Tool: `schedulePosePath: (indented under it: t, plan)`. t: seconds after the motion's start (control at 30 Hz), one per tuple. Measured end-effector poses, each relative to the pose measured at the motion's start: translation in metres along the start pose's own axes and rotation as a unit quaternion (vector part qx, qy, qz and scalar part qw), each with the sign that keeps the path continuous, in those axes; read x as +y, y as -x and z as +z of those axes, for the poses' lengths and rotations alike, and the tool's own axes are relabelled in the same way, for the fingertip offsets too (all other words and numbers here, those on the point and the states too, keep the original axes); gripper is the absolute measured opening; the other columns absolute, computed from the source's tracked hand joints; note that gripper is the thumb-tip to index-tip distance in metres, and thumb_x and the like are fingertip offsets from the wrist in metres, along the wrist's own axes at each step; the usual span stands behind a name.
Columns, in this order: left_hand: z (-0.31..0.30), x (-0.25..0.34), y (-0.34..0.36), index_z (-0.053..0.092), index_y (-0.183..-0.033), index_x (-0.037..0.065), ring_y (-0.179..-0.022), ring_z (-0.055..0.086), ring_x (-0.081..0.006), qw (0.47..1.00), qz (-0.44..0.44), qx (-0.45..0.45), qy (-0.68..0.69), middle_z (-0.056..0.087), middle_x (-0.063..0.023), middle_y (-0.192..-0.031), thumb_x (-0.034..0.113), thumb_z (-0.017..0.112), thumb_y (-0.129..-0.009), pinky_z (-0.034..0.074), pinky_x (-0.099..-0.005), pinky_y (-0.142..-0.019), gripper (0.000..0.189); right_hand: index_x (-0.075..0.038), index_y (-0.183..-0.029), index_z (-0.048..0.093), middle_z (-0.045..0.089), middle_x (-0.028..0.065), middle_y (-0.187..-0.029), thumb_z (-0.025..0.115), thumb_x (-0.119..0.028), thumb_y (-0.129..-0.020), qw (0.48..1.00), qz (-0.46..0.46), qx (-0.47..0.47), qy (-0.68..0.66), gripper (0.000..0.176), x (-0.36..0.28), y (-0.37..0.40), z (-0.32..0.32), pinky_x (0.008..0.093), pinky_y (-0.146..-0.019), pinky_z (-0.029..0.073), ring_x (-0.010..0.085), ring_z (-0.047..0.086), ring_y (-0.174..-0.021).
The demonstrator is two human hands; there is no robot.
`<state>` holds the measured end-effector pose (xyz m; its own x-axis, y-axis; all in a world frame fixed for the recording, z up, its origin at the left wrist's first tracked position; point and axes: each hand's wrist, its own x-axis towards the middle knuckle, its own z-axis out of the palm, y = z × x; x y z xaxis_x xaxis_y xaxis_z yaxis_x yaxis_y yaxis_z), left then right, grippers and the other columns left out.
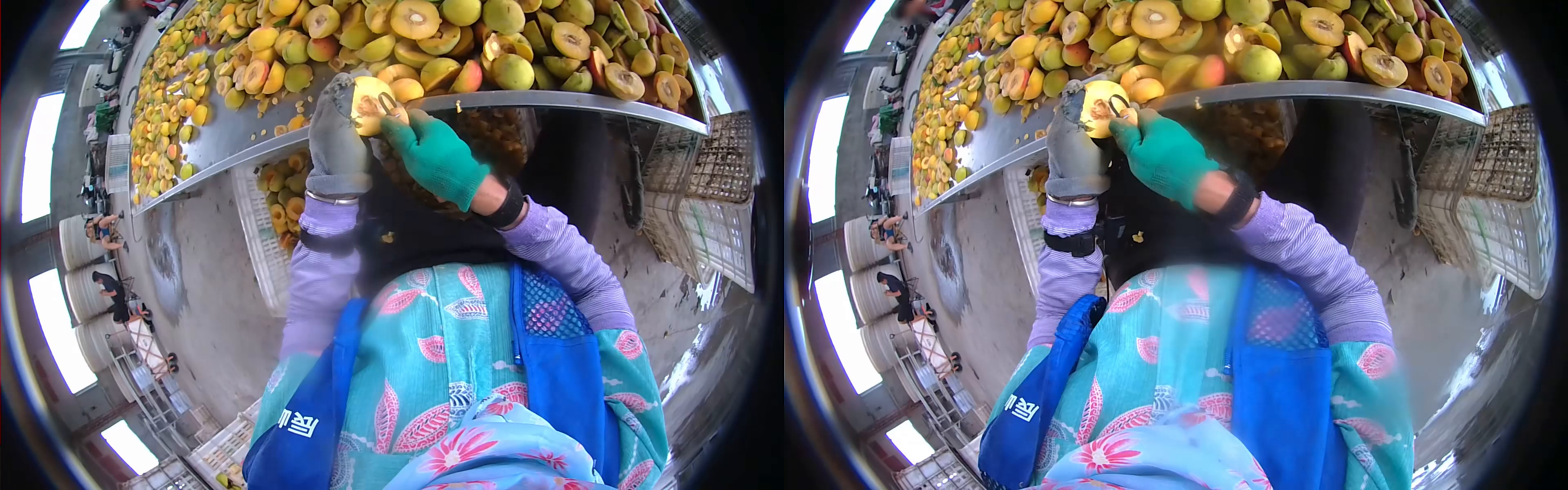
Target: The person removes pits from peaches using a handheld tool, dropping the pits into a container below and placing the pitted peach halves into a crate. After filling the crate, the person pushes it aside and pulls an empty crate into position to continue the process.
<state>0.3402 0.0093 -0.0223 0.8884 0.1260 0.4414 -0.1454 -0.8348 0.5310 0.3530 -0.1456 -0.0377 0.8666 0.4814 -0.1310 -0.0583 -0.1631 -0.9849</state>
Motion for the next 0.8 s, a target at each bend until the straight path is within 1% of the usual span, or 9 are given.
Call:
schedulePosePath:
  t: [0.07,0.13,0.2,0.27,0.37,0.47,0.57,0.67,0.8]
  plan:
    - [0.001,0.006,0.000,0.062,-0.115,0.005,-0.095,0.065,-0.0250,0.996,0.019,0.026,-0.080,0.067,-0.0121,-0.106,0.007,0.066,-0.080,0.051,-0.0358,-0.086,0.036,0.001,-0.101,0.058,0.063,0.0251,-0.081,0.046,-0.046,-0.095,1.000,0.009,-0.007,-0.005,0.049,0.003,0.002,0.004,0.0471,-0.068,0.047,0.0429,0.061,-0.077]
    - [0.006,0.016,-0.001,0.062,-0.113,0.004,-0.095,0.065,-0.0274,0.996,-0.003,0.055,0.074,0.066,-0.0128,-0.103,0.008,0.067,-0.078,0.051,-0.0365,-0.085,0.035,0.002,-0.101,0.057,0.062,0.0260,-0.082,0.046,-0.045,-0.096,0.999,0.017,-0.001,0.035,0.049,0.000,0.002,0.000,0.0477,-0.068,0.047,0.0441,0.060,-0.078]
    - [0.003,0.015,-0.004,0.062,-0.111,0.003,-0.096,0.065,-0.0274,0.995,0.047,0.045,0.082,0.066,-0.0132,-0.101,0.008,0.066,-0.079,0.052,-0.0362,-0.084,0.032,0.003,-0.100,0.057,0.062,0.0265,-0.081,0.045,-0.044,-0.096,0.998,0.006,0.001,0.064,0.049,-0.004,0.001,-0.006,0.0483,-0.067,0.046,0.0447,0.060,-0.078]
    - [-0.010,0.004,-0.008,0.061,-0.109,0.001,-0.096,0.065,-0.0250,0.985,0.163,-0.001,-0.058,0.066,-0.0133,-0.099,0.008,0.063,-0.083,0.053,-0.0350,-0.083,0.027,0.004,-0.099,0.057,0.061,0.0268,-0.080,0.044,-0.044,-0.097,0.996,-0.022,-0.007,0.085,0.050,-0.004,0.002,-0.012,0.0488,-0.067,0.046,0.0447,0.060,-0.077]
    - [-0.001,0.007,-0.005,0.060,-0.108,-0.002,-0.095,0.065,-0.0213,0.966,-0.093,-0.015,0.242,0.066,-0.0130,-0.100,0.007,0.056,-0.090,0.054,-0.0323,-0.082,0.021,0.005,-0.099,0.057,0.061,0.0272,-0.079,0.044,-0.043,-0.097,0.999,-0.031,-0.028,0.012,0.050,-0.004,0.001,-0.007,0.0489,-0.066,0.046,0.0447,0.060,-0.076]
    - [-0.002,0.015,-0.006,0.058,-0.110,-0.003,-0.091,0.065,-0.0191,0.995,-0.012,-0.010,0.100,0.065,-0.0119,-0.100,0.006,0.051,-0.093,0.055,-0.0304,-0.080,0.020,0.004,-0.100,0.056,0.061,0.0268,-0.079,0.044,-0.043,-0.098,1.000,-0.010,-0.019,-0.006,0.048,-0.003,0.003,-0.002,0.0467,-0.066,0.047,0.0424,0.061,-0.077]
    - [0.008,0.017,-0.001,0.058,-0.109,-0.003,-0.090,0.066,-0.0187,0.956,-0.128,0.023,0.262,0.065,-0.0120,-0.101,0.006,0.053,-0.092,0.055,-0.0304,-0.081,0.020,0.003,-0.099,0.056,0.063,0.0242,-0.078,0.044,-0.042,-0.097,0.996,0.057,-0.045,-0.052,0.047,-0.012,0.012,-0.007,0.0436,-0.061,0.049,0.0386,0.063,-0.070]
    - [0.006,0.012,0.000,0.058,-0.110,-0.002,-0.093,0.064,-0.0195,0.995,-0.007,-0.030,0.098,0.064,-0.0114,-0.102,0.008,0.056,-0.091,0.055,-0.0312,-0.080,0.022,0.003,-0.098,0.056,0.061,0.0173,-0.071,0.045,-0.043,-0.097,0.999,-0.003,-0.016,-0.033,0.047,0.004,0.011,-0.001,0.0380,-0.051,0.048,0.0279,0.061,-0.058]
    - [0.023,0.010,-0.003,0.058,-0.110,0.000,-0.088,0.065,-0.0234,0.976,0.127,0.105,-0.140,0.065,-0.0112,-0.104,0.017,0.060,-0.089,0.055,-0.0338,-0.075,0.027,0.002,-0.095,0.056,0.058,0.0109,-0.067,0.048,-0.045,-0.096,0.977,0.030,-0.073,-0.196,0.048,-0.004,0.003,-0.006,0.0359,-0.049,0.047,0.0208,0.056,-0.053]
